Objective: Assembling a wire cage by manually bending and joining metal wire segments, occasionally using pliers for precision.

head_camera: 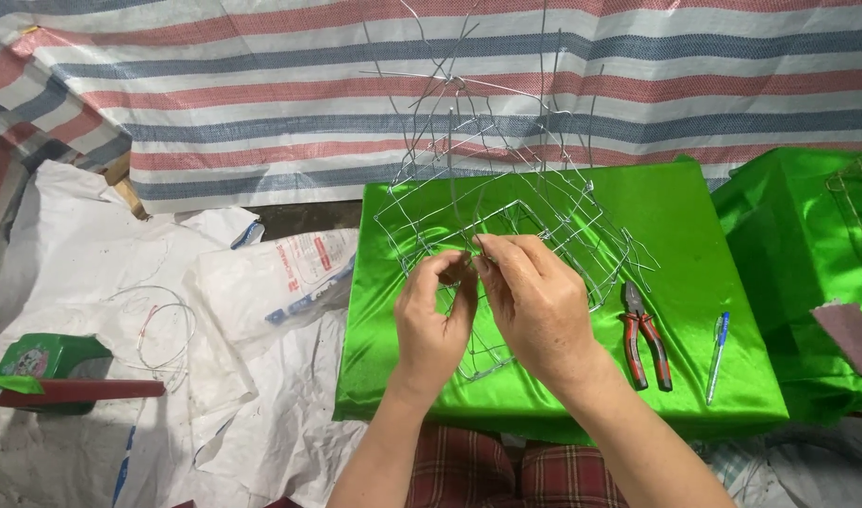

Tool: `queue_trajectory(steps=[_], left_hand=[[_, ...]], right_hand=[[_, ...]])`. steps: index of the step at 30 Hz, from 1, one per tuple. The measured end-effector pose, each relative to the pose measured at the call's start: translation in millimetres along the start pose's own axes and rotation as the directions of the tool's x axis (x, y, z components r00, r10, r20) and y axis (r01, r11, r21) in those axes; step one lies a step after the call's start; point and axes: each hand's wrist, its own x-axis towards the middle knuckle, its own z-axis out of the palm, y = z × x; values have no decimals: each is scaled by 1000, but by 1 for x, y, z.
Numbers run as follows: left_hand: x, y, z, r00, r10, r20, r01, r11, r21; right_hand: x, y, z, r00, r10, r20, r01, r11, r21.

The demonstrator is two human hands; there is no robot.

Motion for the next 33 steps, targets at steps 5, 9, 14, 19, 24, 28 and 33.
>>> queue_trajectory(steps=[5,9,14,19,24,28,33], left_hand=[[2,1,0,1000,-18,-1,18,999,-29],[2,1,0,1000,-27,14,27,999,-38],[1,-1,0,996,-72,51,73,997,-19],[-3,-9,1,991,-107,76,108,994,-8],[-3,-8,2,995,-79,57,79,997,7],[-7,-11,1,995,-85,49,85,996,11],[-10,-10,4,999,-19,-30,19,999,29]], right_hand=[[2,-4,-8,1000,8,2,-8,1000,20],[-4,0,-9,1000,6,0,-6,1000,15],[-10,-1,-11,1000,0,-16,1,1000,20],[-16,2,-11,999,-12,-45,14,999,44],[-25,3,-16,982,-125,-143,98,978,-183],[-27,2,-24,966,-211,-151,170,954,-246],[-13,9,-27,918,-394,46,383,849,-365]])
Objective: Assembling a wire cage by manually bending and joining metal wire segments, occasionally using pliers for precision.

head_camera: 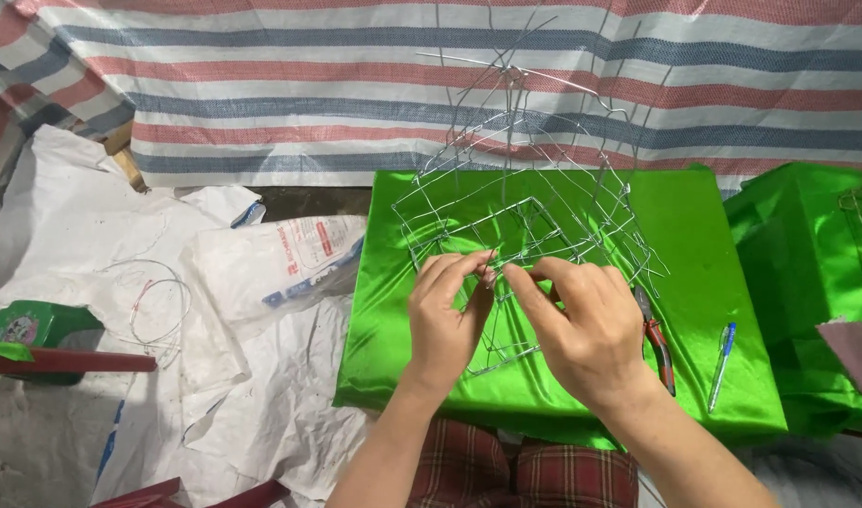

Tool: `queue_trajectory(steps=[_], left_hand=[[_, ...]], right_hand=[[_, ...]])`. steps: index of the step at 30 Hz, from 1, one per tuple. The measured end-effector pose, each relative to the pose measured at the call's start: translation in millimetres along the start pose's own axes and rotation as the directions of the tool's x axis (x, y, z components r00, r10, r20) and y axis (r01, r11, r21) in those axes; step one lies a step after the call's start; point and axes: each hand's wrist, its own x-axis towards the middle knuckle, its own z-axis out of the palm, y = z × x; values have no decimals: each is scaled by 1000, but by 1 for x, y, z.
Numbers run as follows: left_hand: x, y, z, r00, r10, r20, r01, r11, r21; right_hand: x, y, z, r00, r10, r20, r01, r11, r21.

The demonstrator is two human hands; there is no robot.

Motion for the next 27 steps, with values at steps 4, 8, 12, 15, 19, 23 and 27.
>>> queue_trajectory(steps=[4,8,12,15,19,23,27], left_hand=[[-3,-1,3,999,1,-53,-2,1000,-20],[-6,-3,7,995,-8,-98,5,1000,-28],[-13,-12,17,993,-13,-117,5,998,-68],[-14,-13,19,992,-30,-126,18,995,-97],[-19,-21,28,985,-33,-169,15,994,-105],[-19,-21,29,983,-47,-180,24,992,-126],[-14,-13,27,980,-48,-191,23,992,-128]], right_hand=[[20,1,-4,992,-122,33,124,991,-50],[30,5,-5,970,-234,65,241,962,-131],[37,10,-5,949,-304,80,312,941,-128],[38,13,-4,950,-304,75,310,946,-93],[34,18,5,956,-287,65,289,957,-33],[35,18,7,962,-269,50,269,963,-4],[35,19,10,956,-288,46,290,956,-39]])
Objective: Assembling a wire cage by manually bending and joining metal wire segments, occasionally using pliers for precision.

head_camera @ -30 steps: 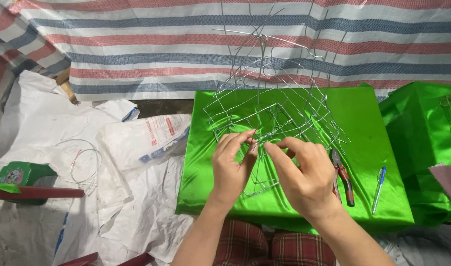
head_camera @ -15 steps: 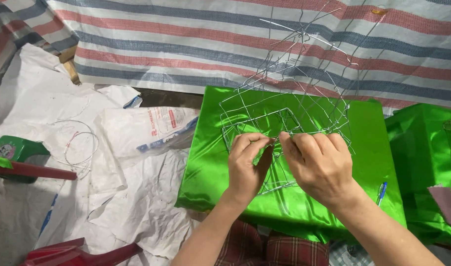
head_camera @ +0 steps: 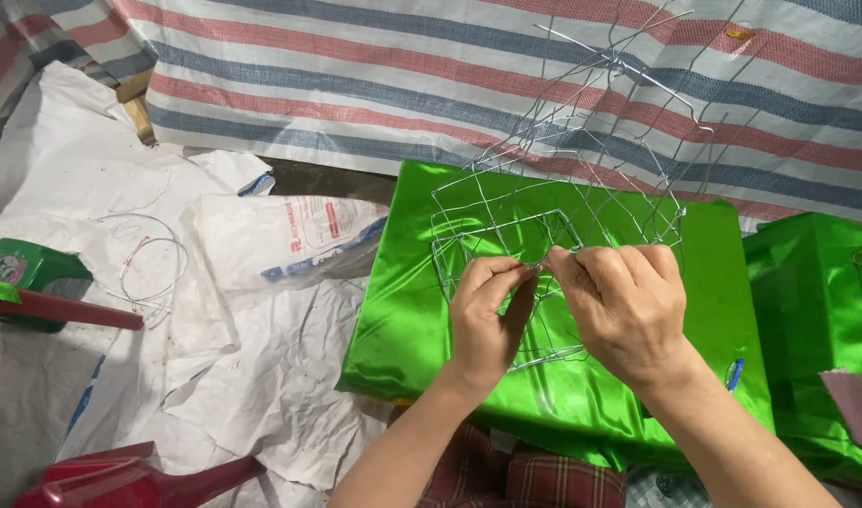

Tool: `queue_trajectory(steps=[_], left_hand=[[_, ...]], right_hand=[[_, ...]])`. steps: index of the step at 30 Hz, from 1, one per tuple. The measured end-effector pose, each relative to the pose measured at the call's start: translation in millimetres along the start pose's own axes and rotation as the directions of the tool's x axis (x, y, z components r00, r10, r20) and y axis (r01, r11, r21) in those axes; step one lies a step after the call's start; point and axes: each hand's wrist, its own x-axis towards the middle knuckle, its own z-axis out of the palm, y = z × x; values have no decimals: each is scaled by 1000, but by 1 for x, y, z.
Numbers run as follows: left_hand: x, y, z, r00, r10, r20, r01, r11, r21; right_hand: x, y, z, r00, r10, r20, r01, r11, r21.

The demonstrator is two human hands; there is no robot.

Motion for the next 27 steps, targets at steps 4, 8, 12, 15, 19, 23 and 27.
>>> queue_trajectory(steps=[4,8,12,15,19,23,27], left_hand=[[1,3,2,1000,-1,-1,1,1000,-15],[-2,-3,5,1000,13,-9,-14,999,-37],[-6,-9,7,1000,11,-2,-11,999,-46],[-5,-7,6,1000,3,3,-3,998,-61],[-1,-3,4,1000,-5,11,6,998,-58],[1,0,2,1000,-2,-5,1,997,-71],[4,2,-2,1000,-14,-1,14,996,-87]], right_hand=[[0,2,-2,1000,-12,14,12,1000,-17],[1,3,-7,999,13,52,-14,1000,20],[2,3,-10,997,10,73,-9,1000,-10],[-1,1,-9,997,4,82,-1,999,-44],[3,2,-10,996,-15,92,23,996,-82],[0,5,-10,994,-18,105,29,994,-105],[-4,8,-6,995,-19,94,27,997,-76]])
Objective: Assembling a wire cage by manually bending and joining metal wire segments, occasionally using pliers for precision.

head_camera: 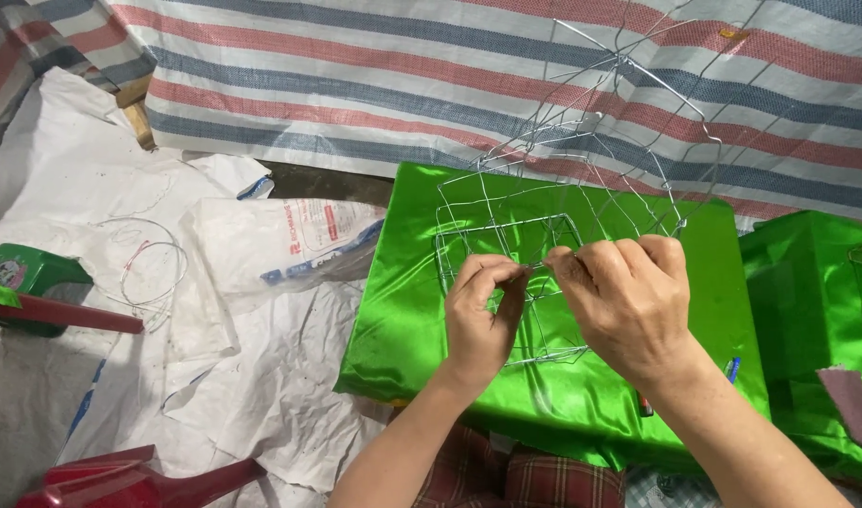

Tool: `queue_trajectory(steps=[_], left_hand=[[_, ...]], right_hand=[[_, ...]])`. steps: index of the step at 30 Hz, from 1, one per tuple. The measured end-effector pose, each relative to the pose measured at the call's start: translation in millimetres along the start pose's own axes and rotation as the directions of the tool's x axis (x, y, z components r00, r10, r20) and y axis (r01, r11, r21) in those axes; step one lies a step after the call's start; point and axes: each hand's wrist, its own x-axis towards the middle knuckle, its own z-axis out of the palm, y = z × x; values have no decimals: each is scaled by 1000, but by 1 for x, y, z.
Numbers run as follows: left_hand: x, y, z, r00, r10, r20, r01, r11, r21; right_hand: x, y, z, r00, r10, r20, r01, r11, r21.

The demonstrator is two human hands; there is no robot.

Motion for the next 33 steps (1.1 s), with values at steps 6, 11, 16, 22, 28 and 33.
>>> queue_trajectory(steps=[6,11,16,22,28,33], left_hand=[[1,-4,-4,999,-12,42,12,1000,2],[3,-7,-5,999,-1,39,0,1000,29],[5,-5,-7,996,11,83,-17,997,72],[6,-4,-5,984,47,169,-80,978,192],[3,1,-8,983,0,182,-32,985,171],[4,5,-5,991,22,129,-45,983,180]], right_hand=[[5,-3,0,1000,9,-27,-8,1000,22],[-1,-5,-11,998,53,-14,-52,997,55],[-23,-3,-23,995,101,-22,-98,988,117],[-75,10,-34,953,302,18,-299,933,199],[-129,11,-28,713,701,19,-672,675,306],[-151,-6,-8,510,851,121,-811,430,397]])
